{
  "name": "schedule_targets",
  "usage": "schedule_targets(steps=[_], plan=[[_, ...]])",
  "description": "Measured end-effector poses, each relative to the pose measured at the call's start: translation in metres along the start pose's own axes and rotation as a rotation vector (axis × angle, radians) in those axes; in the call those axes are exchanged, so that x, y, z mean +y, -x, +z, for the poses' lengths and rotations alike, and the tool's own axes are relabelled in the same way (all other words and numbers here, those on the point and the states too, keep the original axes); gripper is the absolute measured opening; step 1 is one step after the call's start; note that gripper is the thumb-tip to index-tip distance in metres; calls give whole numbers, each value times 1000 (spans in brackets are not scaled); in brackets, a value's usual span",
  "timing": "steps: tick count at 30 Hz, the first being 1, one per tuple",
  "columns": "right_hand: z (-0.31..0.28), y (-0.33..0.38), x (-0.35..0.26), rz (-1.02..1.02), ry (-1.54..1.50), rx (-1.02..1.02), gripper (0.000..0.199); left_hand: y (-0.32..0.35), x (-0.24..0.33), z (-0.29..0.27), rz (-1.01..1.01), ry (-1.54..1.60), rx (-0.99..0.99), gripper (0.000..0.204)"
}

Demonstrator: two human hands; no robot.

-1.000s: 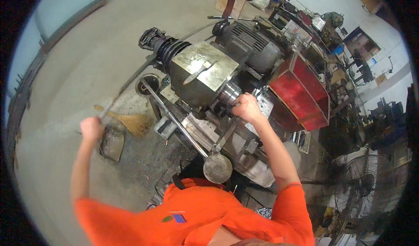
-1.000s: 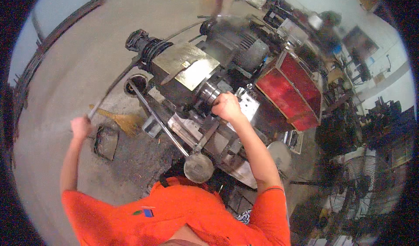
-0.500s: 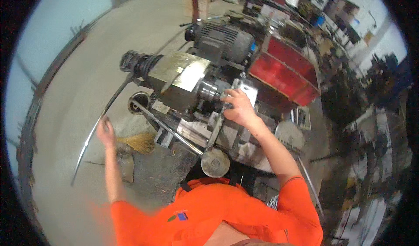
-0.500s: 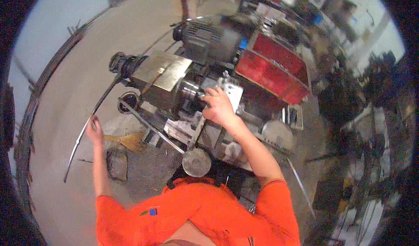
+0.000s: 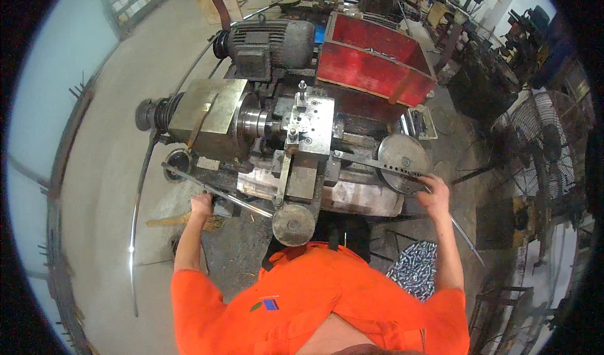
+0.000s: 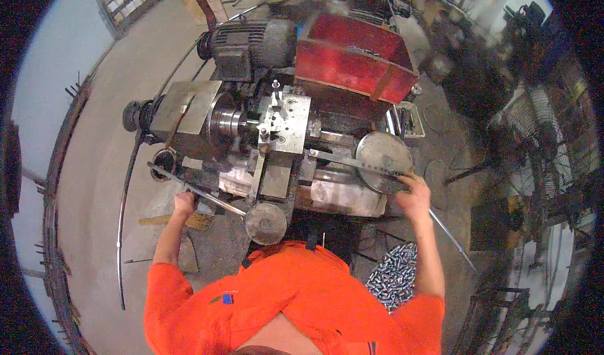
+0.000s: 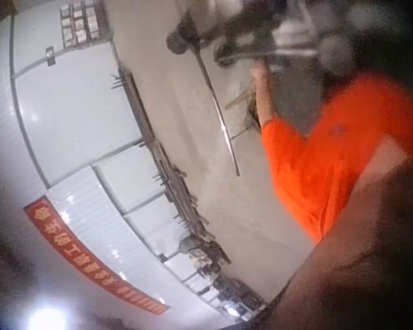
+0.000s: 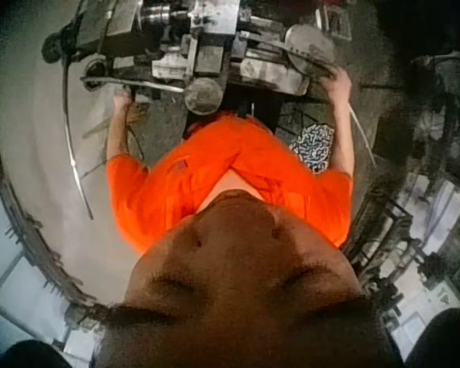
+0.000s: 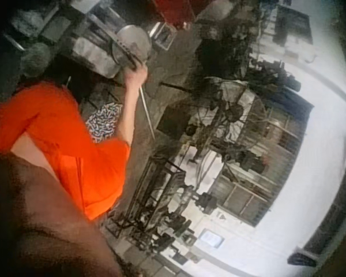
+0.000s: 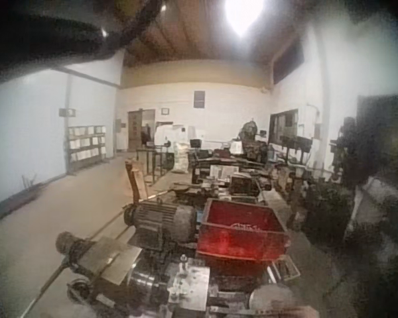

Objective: The person operates a manual metal forming machine in a workshop. They repeatedly insert small metal pieces into the machine, pull a long lever to actuate the forming cycle, and remove the finished parts, placing them into a nearby bin.

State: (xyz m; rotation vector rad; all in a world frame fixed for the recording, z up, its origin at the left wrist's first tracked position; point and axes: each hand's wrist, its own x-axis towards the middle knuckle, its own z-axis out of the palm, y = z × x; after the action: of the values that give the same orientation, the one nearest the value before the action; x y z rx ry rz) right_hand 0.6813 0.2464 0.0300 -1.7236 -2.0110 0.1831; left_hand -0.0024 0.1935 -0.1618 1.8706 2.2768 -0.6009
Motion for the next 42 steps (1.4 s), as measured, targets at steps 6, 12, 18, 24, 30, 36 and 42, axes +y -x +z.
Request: schedule_targets(steps=[6, 12, 18, 24, 30, 36, 42], plan=[[-17, 80, 107, 546, 345, -59, 54, 20, -54, 23, -124, 674, 257, 36], [-6, 152, 200, 625, 635, -5, 25, 39, -45, -67, -374, 1495, 441, 45], [13, 201, 131, 705, 504, -137, 27, 19, 14, -96, -466, 1696, 455, 30], [58, 244, 59, 812, -366, -108, 22, 7, 9, -78, -418, 1704, 564, 20], [53, 234, 11, 918, -629, -130, 11, 11, 18, -86, -490, 1689, 606, 21], [61, 239, 14, 935, -734, -136, 16, 4, -5, -63, -382, 1710, 577, 25], [50, 235, 12, 660, -495, -137, 27, 21, 1, -92, -421, 1610, 431, 27]])
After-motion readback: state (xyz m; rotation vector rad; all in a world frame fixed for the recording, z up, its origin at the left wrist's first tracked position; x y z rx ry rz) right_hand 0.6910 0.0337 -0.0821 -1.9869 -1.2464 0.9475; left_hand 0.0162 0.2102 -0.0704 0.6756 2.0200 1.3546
